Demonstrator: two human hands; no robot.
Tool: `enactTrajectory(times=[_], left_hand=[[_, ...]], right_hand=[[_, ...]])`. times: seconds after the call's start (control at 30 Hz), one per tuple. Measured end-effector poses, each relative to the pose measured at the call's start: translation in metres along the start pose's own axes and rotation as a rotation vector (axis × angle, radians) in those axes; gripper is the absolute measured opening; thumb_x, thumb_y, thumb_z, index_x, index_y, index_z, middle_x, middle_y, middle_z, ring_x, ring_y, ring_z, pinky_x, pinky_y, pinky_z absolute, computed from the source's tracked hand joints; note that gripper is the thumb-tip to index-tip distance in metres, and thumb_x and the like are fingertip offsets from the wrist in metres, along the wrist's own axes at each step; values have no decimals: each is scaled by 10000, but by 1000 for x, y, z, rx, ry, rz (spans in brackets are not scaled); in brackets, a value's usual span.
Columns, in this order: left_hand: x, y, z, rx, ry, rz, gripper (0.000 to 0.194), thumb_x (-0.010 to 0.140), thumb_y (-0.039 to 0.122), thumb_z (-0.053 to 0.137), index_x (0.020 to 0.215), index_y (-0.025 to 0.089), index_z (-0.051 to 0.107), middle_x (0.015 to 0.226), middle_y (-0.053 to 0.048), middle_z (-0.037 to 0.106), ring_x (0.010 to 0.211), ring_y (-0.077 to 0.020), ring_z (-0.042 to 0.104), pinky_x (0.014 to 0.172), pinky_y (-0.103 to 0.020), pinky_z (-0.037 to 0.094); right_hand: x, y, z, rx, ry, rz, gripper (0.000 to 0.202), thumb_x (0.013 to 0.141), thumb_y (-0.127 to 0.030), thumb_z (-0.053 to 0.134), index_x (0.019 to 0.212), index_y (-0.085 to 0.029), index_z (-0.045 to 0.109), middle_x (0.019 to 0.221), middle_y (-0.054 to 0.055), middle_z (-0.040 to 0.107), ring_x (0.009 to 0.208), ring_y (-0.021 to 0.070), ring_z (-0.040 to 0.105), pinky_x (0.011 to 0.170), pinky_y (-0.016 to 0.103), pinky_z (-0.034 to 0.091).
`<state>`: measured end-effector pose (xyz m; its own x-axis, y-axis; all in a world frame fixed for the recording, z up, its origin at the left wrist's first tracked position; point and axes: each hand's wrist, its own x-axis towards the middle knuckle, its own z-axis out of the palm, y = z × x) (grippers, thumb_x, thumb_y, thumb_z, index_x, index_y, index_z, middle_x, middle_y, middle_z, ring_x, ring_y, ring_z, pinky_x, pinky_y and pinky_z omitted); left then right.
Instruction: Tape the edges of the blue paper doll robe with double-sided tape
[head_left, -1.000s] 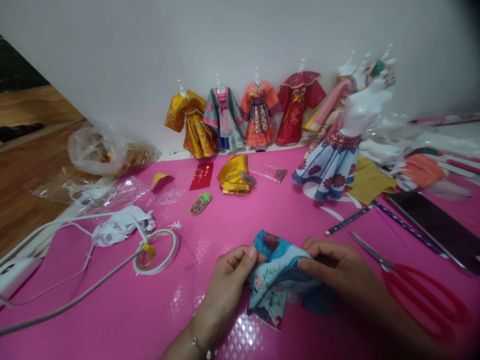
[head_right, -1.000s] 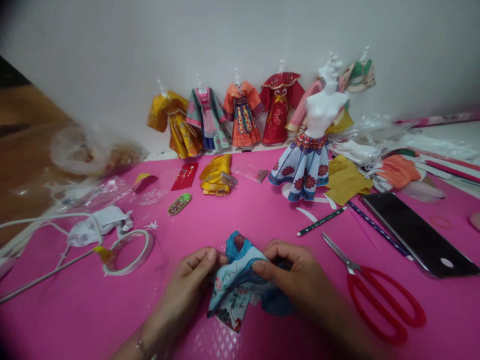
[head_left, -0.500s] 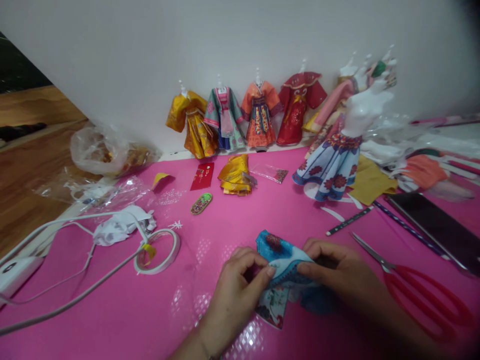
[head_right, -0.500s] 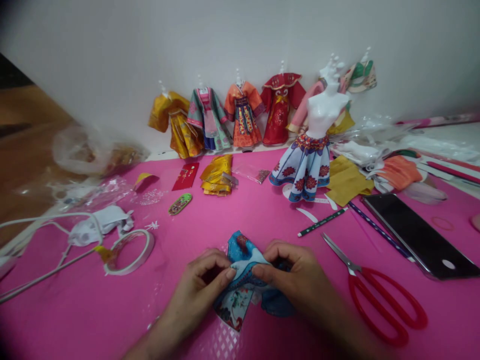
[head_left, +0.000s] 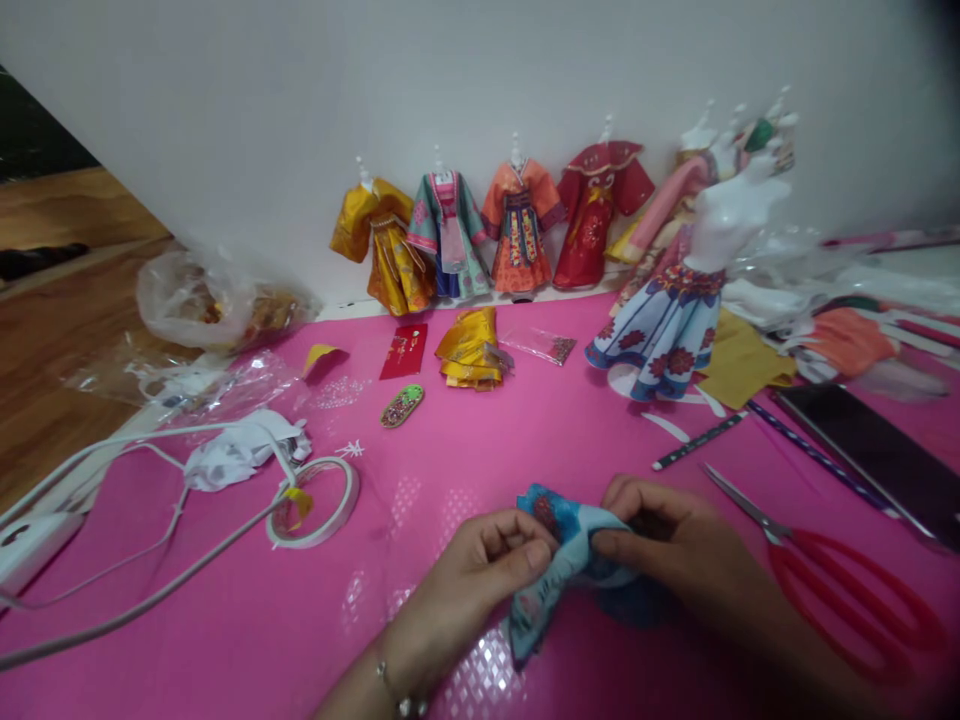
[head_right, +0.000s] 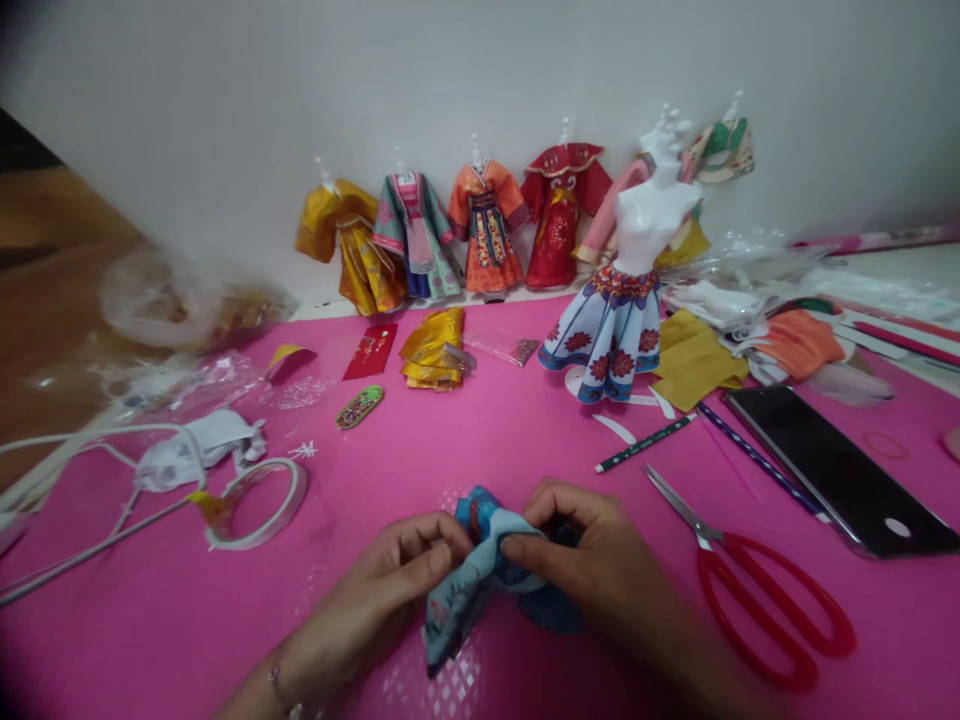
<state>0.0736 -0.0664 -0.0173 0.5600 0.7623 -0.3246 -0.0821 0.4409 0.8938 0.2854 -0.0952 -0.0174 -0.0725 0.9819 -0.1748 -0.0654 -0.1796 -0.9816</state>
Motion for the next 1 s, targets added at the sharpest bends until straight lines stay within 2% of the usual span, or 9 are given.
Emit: enactTrajectory(times=[0.1, 0.2, 0.47, 0.63, 0.87, 1.0], left_hand=[[1, 1, 2, 6, -35, -21, 505, 666, 590, 849, 722, 133, 640, 579, 50, 505, 502, -63, 386, 483, -191, 294], [0, 4, 1, 21, -12, -19, 497, 696, 587, 828, 679, 145, 602, 581, 57, 488, 520, -66, 365, 510, -204, 269], [-3, 14, -6, 76, 7, -49, 491, 793, 623, 721, 707, 147, 640, 633, 18, 575, 572, -98, 466, 588, -239, 354], [-3, 15, -5, 91, -20, -78, 424, 656, 480, 886, 693, 143, 631, 537, 57, 533, 471, -66, 399, 475, -208, 277], [-2, 14, -4, -96, 67, 1, 346, 664, 330, 854, 618, 168, 551, 611, 38, 560, 567, -81, 459, 532, -199, 333], [-2, 13, -4, -232, 57, -83, 273, 666, 296, 776, 645, 189, 525, 559, 70, 456, 494, -75, 397, 475, -191, 318]], right_hand=[[0, -3, 2, -6, 5, -9, 267, 700, -358, 837, 617, -196, 642, 640, -19, 584, 595, 146, 547, 548, 261, 418], [0, -4, 2, 6, 4, -16, 280, 701, -377, 846, 620, -196, 648, 638, -18, 586, 595, 146, 548, 545, 260, 416], [-1, 7, -3, 98, 66, 29, 308, 741, -438, 850, 688, -214, 645, 648, -23, 606, 600, 135, 543, 523, 234, 417], [-2, 5, -1, 107, 80, 64, 328, 735, -478, 850, 733, -203, 672, 645, -18, 630, 582, 119, 549, 520, 216, 413], [-4, 0, -1, 69, 33, 111, 361, 793, -548, 753, 726, -198, 699, 621, -26, 565, 544, 118, 484, 496, 232, 363], [-3, 0, -1, 95, -22, 75, 307, 797, -495, 765, 687, -215, 705, 644, -27, 582, 579, 126, 514, 529, 235, 395]])
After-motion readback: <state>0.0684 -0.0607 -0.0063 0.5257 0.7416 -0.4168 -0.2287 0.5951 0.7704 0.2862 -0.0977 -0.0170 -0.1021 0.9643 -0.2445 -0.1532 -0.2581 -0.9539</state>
